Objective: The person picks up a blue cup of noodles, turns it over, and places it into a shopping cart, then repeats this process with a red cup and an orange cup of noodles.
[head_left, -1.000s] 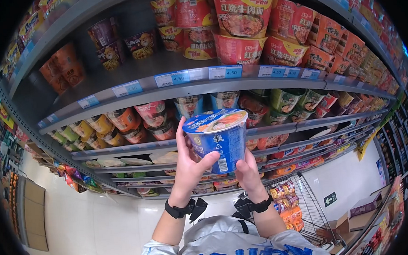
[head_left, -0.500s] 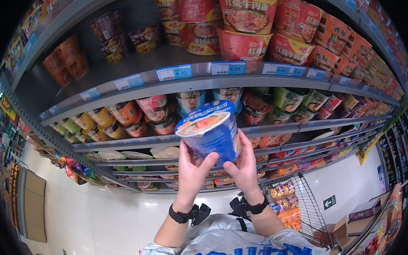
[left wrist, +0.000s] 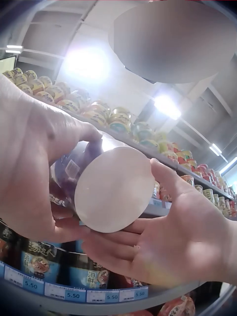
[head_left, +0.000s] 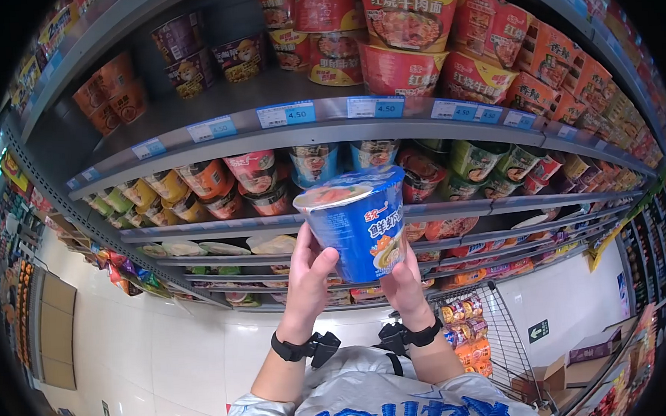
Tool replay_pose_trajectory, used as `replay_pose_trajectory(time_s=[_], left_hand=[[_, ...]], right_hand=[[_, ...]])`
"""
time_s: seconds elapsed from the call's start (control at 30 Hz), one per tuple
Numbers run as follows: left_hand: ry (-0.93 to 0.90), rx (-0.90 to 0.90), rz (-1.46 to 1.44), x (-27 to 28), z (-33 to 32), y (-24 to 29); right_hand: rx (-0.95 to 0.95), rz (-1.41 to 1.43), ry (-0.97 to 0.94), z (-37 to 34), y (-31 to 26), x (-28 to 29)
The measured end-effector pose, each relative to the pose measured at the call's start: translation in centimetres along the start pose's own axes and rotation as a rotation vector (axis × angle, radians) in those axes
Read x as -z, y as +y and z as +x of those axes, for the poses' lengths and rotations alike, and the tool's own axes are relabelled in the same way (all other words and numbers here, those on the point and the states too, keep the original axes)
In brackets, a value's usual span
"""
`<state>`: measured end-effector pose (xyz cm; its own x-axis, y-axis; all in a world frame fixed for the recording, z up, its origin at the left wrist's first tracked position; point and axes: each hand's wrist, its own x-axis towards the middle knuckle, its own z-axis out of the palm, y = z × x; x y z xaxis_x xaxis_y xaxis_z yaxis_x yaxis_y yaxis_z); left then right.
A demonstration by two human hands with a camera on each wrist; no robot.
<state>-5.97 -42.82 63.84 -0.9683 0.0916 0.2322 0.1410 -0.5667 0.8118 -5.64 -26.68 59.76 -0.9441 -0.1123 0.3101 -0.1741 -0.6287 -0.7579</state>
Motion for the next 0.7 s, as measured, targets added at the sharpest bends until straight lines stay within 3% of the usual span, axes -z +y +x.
replay_pose_trajectory(time_s=[0.2,0.43,0.7], left_hand=[[0.09,-0.089,0.049,0.2,0.2,-0.3],[0.07,0.009,0.02,0.4,-0.1,-0.7],[0.007,-0.004,0.166,-0.2,-0.6,-1.5]], right_hand=[[0.1,-0.037,0.066,0.2,-0.3,-0.1],[0.175,-0.082,0.114,0.3,0.0,-0.5],[0.294,-0.354,0.174,0.2,0.1,-1.4]])
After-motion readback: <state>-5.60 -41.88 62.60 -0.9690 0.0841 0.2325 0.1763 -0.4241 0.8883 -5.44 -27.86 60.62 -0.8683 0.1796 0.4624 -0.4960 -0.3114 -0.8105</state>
